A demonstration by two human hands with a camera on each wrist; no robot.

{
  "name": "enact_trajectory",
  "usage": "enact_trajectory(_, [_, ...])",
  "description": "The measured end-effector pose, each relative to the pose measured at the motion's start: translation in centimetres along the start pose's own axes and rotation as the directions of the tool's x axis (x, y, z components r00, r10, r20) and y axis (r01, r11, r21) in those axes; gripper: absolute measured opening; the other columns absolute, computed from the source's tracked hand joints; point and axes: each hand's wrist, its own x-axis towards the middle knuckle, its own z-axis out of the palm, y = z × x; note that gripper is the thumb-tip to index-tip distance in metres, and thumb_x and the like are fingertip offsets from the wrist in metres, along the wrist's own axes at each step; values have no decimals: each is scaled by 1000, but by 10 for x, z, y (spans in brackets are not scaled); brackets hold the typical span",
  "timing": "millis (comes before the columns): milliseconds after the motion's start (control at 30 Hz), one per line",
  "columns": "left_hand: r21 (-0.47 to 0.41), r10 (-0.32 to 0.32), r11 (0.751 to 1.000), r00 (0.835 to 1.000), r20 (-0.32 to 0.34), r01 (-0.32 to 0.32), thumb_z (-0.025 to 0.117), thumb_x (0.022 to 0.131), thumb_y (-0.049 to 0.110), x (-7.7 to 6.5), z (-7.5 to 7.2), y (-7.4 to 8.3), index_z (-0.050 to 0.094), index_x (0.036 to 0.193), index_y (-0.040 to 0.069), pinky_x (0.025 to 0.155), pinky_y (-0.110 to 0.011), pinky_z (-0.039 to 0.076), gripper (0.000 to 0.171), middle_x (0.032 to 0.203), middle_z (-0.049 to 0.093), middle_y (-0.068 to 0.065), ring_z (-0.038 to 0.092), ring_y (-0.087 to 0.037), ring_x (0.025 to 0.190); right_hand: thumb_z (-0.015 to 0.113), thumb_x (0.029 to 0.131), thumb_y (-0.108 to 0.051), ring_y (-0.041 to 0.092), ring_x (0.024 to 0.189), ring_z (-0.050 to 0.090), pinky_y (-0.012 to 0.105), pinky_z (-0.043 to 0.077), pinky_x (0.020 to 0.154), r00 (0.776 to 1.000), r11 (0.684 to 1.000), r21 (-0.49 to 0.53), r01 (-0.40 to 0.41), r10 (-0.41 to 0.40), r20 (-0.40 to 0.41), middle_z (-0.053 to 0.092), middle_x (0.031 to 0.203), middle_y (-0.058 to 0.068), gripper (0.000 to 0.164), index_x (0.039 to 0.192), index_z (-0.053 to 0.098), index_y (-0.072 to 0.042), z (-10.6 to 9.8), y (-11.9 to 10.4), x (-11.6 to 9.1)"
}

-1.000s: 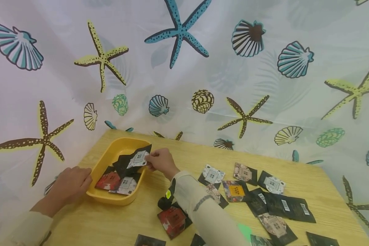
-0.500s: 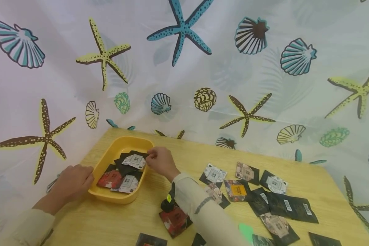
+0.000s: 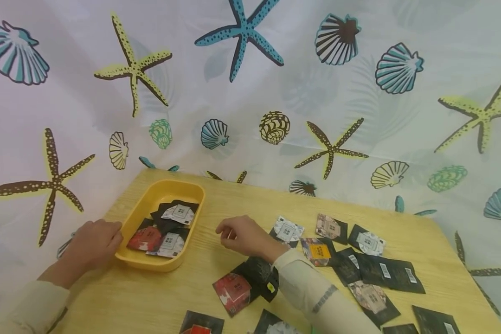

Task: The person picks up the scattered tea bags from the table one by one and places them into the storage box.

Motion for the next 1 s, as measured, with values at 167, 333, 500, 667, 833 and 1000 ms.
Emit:
enact_trajectory(167, [22,-19,1000,1000,10,18,46,92,14,-6,-8,-7,41,66,16,56,-31,29,27,57,36,3,34,-14,55,73,89,-13,20,101,67,26,53,85,972,1000,-16,8,-4,236,70,113,7,28,116,69,-8,4,4,-14])
enact_trajectory(333, [9,-15,1000,1000,15,15,46,93,14,-3,-5,-5,41,66,17,58,-32,29,27,57,37,3,35,-14,56,84,79,-31,15,105,59,29,51,91,956,984,-176,35,18,292,58,119,2,51,124,65,-13,13,12,-33])
enact_trajectory(500, [-4,-16,1000,1000,-3,16,46,93,14,-2,0,-2,41,66,16,57,-32,29,27,57,36,3,34,-15,56,87,71,-43,10,100,50,29,50,84,966,952,-298,67,13,257,53,118,-3,71,131,59,-17,21,15,-44])
enact_trajectory(667, [9,-38,999,999,24,38,45,93,15,-3,-5,-2,42,67,16,59,-32,29,26,58,38,3,35,-14,58,89,68,-45,9,95,50,26,40,79,973,915,-383,128,-40,229,57,107,-5,62,119,64,-20,26,18,-40])
enact_trajectory(833, [9,-28,1000,999,25,28,46,92,15,-1,-4,0,42,66,16,59,-31,29,26,57,38,3,35,-15,57,86,73,-38,7,83,49,24,35,74,976,925,-358,129,-54,212,60,93,-7,36,98,66,-20,24,21,-37])
enact_trajectory(1000, [11,-10,1000,1000,12,10,45,92,15,0,0,0,42,66,16,58,-31,29,26,57,37,3,35,-15,57,75,87,-22,3,68,45,20,40,66,970,977,-157,142,-106,219,62,79,-5,11,85,67,-14,16,26,-32])
